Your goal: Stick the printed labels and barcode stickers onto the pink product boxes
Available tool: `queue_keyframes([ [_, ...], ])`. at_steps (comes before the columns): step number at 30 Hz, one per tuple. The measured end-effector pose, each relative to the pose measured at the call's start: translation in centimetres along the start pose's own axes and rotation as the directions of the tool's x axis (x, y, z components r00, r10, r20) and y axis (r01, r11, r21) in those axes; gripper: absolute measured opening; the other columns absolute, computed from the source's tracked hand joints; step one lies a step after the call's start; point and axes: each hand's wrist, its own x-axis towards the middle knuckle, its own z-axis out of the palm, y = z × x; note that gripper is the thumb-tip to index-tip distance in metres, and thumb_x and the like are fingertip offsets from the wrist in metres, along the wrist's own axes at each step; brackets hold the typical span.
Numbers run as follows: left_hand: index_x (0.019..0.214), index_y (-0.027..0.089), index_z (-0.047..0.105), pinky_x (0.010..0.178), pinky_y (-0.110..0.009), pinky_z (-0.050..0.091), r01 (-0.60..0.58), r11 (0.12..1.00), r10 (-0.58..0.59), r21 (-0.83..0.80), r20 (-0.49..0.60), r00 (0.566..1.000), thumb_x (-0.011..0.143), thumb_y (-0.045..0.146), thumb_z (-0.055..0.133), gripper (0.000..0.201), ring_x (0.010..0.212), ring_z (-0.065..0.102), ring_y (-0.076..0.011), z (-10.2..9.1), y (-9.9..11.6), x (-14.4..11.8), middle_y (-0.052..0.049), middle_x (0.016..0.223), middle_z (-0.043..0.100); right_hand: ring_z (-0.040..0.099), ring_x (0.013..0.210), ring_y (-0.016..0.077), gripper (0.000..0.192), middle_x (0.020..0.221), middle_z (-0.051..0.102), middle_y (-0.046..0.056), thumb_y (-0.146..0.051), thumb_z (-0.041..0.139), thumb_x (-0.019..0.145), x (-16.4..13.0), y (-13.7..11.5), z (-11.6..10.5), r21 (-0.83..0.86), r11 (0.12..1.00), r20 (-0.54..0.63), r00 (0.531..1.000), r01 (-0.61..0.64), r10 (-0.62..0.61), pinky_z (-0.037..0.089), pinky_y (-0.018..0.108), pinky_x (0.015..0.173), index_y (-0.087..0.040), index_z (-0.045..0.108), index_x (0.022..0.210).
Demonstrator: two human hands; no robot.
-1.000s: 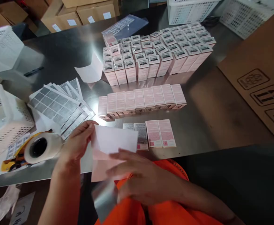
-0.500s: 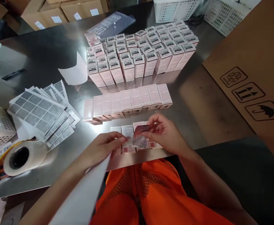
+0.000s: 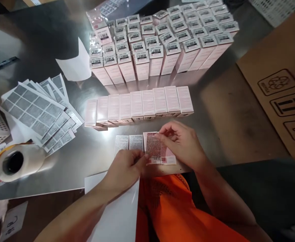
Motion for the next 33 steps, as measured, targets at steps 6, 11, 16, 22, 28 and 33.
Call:
queue_keyframes([
  [6,0.062,0.02,0.058,0.055,-0.029,0.026,0.032,0.987,-0.032,0.157,0.0,0.999,0.095,0.042,0.043,0.042,0.054,0.047,-0.0147,0.1,0.2,0.9,-0.001,0.057,0.058,0.057,0.056,0.012,0.018,0.067,0.067,-0.002,-0.036,0.074,0.081,1.7,0.4,0.4,-0.133,0.987,0.078,0.992,-0.088,0.099,0.046,0.026,0.059,-0.021,0.07,0.073],
  [11,0.065,0.019,0.063,0.056,-0.029,0.026,0.079,0.976,-0.083,0.204,0.008,0.997,0.094,0.038,0.044,0.04,0.056,0.053,-0.0161,0.3,0.4,1.5,-0.004,0.061,0.065,0.057,0.056,0.0126,0.015,0.066,0.067,-0.002,-0.035,0.075,0.08,2.4,0.8,0.8,-0.218,0.971,0.083,0.989,-0.101,0.121,0.044,0.028,0.059,-0.022,0.073,0.072],
  [16,0.068,0.019,0.066,0.057,-0.03,0.029,0.103,0.976,-0.108,0.19,0.015,0.994,0.094,0.039,0.044,0.04,0.059,0.057,-0.0179,0.3,0.4,1.6,-0.006,0.065,0.069,0.058,0.057,0.013,0.015,0.068,0.068,-0.002,-0.035,0.075,0.081,2.6,0.8,1.0,-0.272,0.955,0.079,0.987,-0.116,0.142,0.043,0.028,0.058,-0.023,0.073,0.072],
  [22,0.062,0.02,0.061,0.057,-0.03,0.028,0.089,0.978,-0.096,0.191,0.028,0.995,0.093,0.038,0.044,0.04,0.057,0.055,-0.017,0.1,0.1,1.9,-0.005,0.062,0.067,0.057,0.057,0.0132,0.016,0.068,0.067,-0.001,-0.035,0.076,0.081,2.6,0.8,1.2,-0.306,0.946,0.073,0.988,-0.108,0.137,0.041,0.028,0.057,-0.023,0.072,0.071],
  [28,0.057,0.02,0.058,0.055,-0.03,0.027,0.093,0.98,-0.103,0.178,0.045,0.994,0.093,0.037,0.046,0.042,0.052,0.051,-0.0152,0.0,0.1,2.2,-0.002,0.052,0.059,0.057,0.058,0.0139,0.017,0.069,0.067,-0.001,-0.036,0.075,0.081,2.6,0.8,1.2,-0.328,0.939,0.065,0.989,-0.104,0.132,0.041,0.029,0.056,-0.024,0.072,0.071],
  [33,0.059,0.02,0.062,0.054,-0.03,0.026,0.099,0.982,-0.108,0.161,0.049,0.993,0.092,0.036,0.047,0.04,0.051,0.05,-0.0151,-0.1,0.2,2.3,-0.002,0.053,0.06,0.057,0.057,0.0139,0.017,0.068,0.067,-0.001,-0.036,0.075,0.082,2.5,0.7,1.3,-0.336,0.936,0.059,0.99,-0.099,0.126,0.04,0.029,0.056,-0.024,0.071,0.07],
])
